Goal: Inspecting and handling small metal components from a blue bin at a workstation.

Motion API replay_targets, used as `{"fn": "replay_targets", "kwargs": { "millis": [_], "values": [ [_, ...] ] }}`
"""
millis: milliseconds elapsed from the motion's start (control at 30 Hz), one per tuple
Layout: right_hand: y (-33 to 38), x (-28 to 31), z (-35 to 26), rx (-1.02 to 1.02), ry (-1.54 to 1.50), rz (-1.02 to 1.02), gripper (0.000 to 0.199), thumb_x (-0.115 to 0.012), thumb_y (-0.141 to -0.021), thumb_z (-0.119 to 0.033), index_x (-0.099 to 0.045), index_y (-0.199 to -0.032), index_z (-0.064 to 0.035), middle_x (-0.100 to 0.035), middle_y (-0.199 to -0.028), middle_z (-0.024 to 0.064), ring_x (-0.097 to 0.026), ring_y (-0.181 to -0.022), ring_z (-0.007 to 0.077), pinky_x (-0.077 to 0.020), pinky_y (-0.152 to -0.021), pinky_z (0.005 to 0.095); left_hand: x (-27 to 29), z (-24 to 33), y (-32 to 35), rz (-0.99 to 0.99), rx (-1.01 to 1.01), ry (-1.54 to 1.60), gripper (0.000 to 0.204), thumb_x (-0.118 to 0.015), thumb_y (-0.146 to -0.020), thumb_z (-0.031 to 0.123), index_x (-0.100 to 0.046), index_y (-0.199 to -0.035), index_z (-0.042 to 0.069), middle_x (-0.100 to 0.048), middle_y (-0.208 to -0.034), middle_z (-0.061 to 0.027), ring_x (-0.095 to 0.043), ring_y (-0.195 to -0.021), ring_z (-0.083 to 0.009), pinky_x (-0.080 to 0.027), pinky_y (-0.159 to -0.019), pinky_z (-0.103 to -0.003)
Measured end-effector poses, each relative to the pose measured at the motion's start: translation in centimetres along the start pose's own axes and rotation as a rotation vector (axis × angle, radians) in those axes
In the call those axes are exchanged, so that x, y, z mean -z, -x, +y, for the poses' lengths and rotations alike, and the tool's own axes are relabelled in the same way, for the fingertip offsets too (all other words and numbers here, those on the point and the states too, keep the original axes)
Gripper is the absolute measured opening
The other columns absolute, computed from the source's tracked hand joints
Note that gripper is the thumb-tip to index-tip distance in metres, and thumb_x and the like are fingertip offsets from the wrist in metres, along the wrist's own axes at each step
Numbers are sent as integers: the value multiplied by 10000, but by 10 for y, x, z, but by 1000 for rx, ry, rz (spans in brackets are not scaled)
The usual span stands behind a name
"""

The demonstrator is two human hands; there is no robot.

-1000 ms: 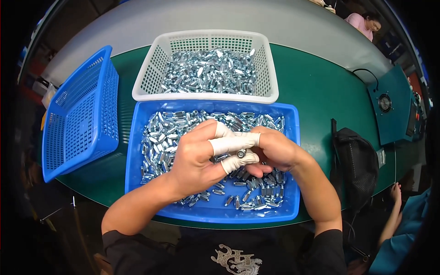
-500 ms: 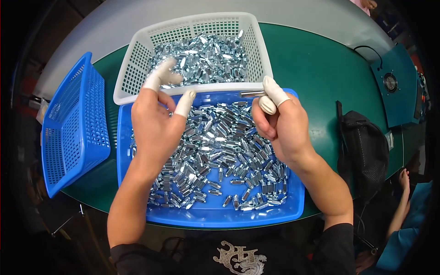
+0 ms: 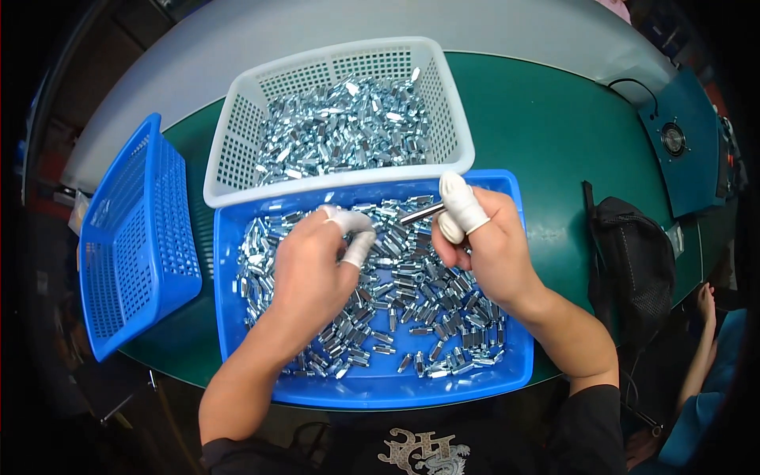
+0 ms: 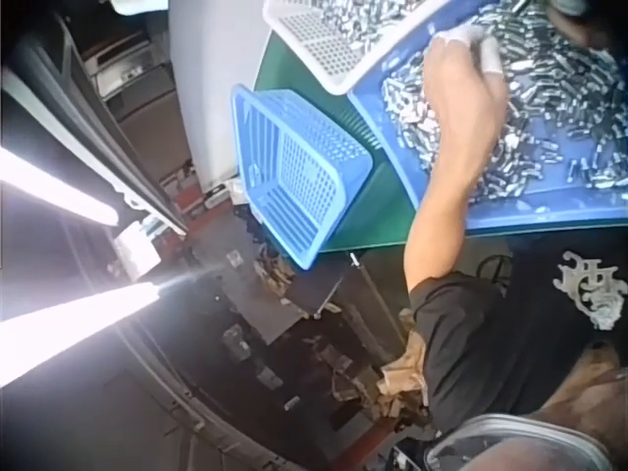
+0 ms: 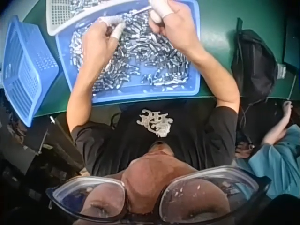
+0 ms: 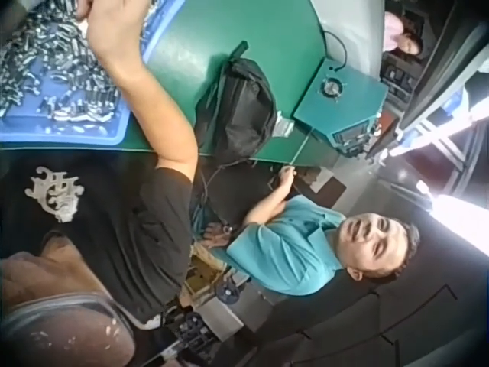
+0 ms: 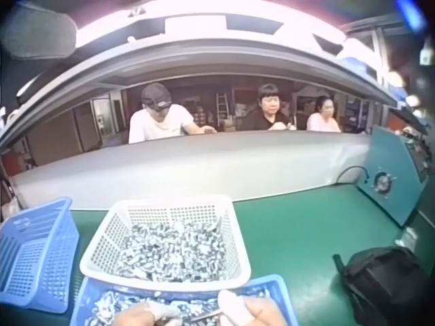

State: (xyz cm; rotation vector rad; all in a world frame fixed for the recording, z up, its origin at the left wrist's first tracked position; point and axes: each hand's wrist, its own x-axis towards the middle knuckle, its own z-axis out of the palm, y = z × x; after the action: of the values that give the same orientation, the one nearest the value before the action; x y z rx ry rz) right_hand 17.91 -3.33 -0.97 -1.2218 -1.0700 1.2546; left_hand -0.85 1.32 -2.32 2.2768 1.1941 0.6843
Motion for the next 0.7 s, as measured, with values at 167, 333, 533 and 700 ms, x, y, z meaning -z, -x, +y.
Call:
{"fn": "replay_targets", "kwargs": {
  "millis": [167,333,533,700],
  "values": [
    [0,-3,0,82,27,18,452,-386,-970,-330,-484,-608,-78,-486,-502,6,-357,-426,40,-281,-411,200,13,12,4,-94,119,495,180,-614,-836,15,-585,-1008,-26,-640,-923,-75,-619,-802,-120,-501,-729,-245],
    [4,-5,-1,123,91,-10,428,-396,-969,-302,-484,-618,-73,-491,-511,5,-356,-432,33,-278,-410,198,9,17,9,-46,128,778,205,-599,-835,-23,-585,-1040,-28,-613,-981,-75,-597,-858,-119,-495,-737,-244],
    [8,-11,1,159,117,0,405,-407,-974,-285,-484,-643,-64,-494,-524,3,-364,-444,34,-284,-421,199,11,11,11,-19,-10,717,207,-586,-834,-48,-589,-1040,-35,-606,-954,-87,-600,-834,-130,-503,-712,-245],
    [12,-11,-2,303,214,-29,397,-390,-983,-267,-476,-663,-49,-519,-547,17,-398,-463,51,-327,-442,221,12,18,14,-45,76,859,188,-578,-830,-62,-601,-1014,-30,-603,-946,-98,-609,-819,-147,-519,-683,-265]
  ]
}}
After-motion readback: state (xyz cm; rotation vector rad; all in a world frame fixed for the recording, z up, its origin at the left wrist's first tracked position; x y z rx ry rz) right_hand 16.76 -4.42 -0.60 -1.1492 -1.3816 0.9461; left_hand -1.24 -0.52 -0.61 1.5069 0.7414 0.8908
